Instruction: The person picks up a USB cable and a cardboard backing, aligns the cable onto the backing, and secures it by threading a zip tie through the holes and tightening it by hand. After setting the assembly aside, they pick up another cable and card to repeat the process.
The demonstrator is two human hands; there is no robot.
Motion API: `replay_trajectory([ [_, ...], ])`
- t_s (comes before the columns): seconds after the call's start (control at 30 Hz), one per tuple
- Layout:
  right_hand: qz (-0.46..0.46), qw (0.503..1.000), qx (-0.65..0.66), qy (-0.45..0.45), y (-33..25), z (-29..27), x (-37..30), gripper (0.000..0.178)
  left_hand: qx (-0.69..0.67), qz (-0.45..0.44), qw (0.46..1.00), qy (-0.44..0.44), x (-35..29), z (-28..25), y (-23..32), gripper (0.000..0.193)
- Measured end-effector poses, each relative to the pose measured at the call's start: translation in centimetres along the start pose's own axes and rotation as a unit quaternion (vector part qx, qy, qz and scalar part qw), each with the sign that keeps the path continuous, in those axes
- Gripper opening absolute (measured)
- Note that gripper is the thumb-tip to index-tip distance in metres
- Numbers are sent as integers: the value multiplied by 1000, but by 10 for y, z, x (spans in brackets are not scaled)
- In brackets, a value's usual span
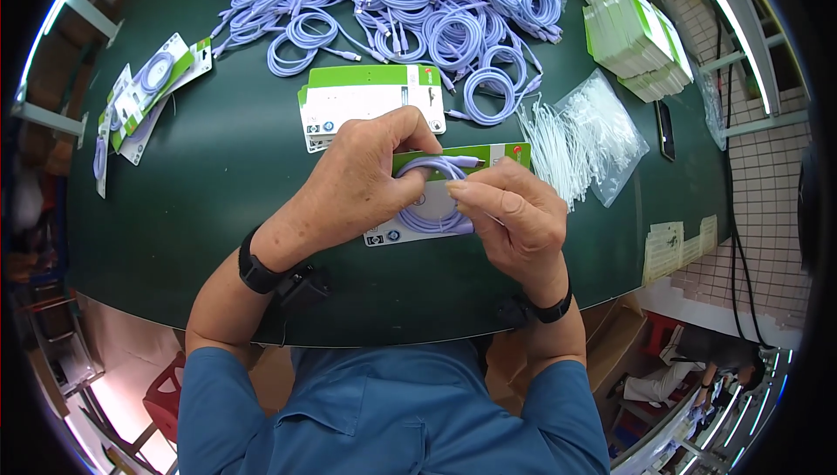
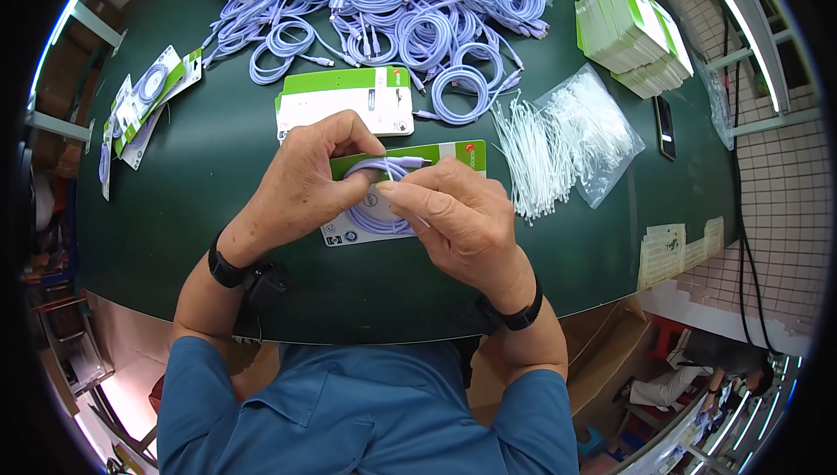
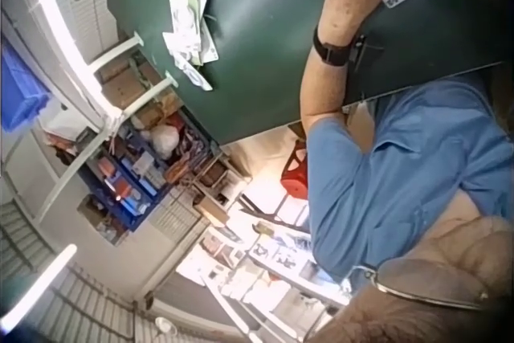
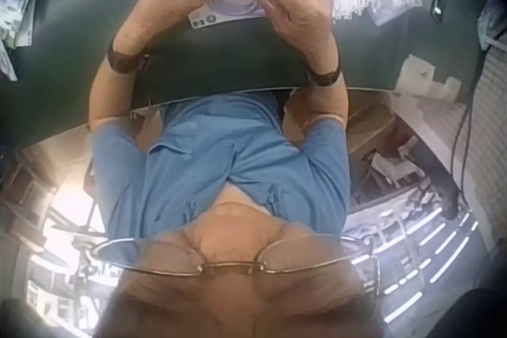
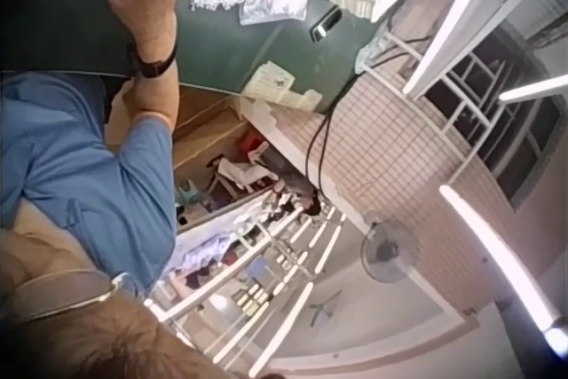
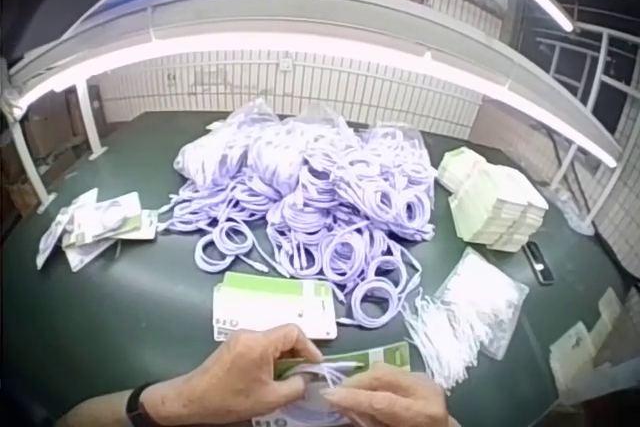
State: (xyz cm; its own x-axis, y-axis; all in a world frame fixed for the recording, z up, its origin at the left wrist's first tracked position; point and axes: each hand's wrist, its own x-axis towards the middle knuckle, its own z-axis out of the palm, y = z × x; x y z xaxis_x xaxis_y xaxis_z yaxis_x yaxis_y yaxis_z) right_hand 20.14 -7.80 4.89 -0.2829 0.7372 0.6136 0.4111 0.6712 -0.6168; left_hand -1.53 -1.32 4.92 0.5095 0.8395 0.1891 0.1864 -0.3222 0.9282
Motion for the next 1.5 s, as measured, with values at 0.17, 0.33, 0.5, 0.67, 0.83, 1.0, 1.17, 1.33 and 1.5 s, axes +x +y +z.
replay_trajectory([
  [0.17,36,997,49,-57,0,-5,6,31,-4,-17,1000,-19,2,-4,9,24],
  [0.33,75,990,86,-80,-4,-11,8,26,19,-6,999,-28,0,-6,8,30],
  [0.5,123,983,119,-64,-4,-11,3,27,18,-11,999,-37,1,-6,13,31],
  [0.67,117,986,114,-28,-5,-7,0,27,28,-11,999,-44,1,-5,9,29],
  [0.83,92,994,52,-20,-7,-4,0,29,29,-19,998,-48,0,-4,10,29],
  [1.0,13,1000,-17,16,-6,1,-1,32,30,-13,999,-42,-2,-5,9,29],
  [1.17,-59,996,-56,34,-4,5,-2,33,14,-18,998,-51,-2,-6,13,29],
  [1.33,-82,990,-96,64,-3,7,-6,33,28,3,998,-51,-3,-6,11,29],
  [1.5,-60,991,-106,62,-5,10,-5,28,24,3,998,-51,-3,-5,11,29],
])
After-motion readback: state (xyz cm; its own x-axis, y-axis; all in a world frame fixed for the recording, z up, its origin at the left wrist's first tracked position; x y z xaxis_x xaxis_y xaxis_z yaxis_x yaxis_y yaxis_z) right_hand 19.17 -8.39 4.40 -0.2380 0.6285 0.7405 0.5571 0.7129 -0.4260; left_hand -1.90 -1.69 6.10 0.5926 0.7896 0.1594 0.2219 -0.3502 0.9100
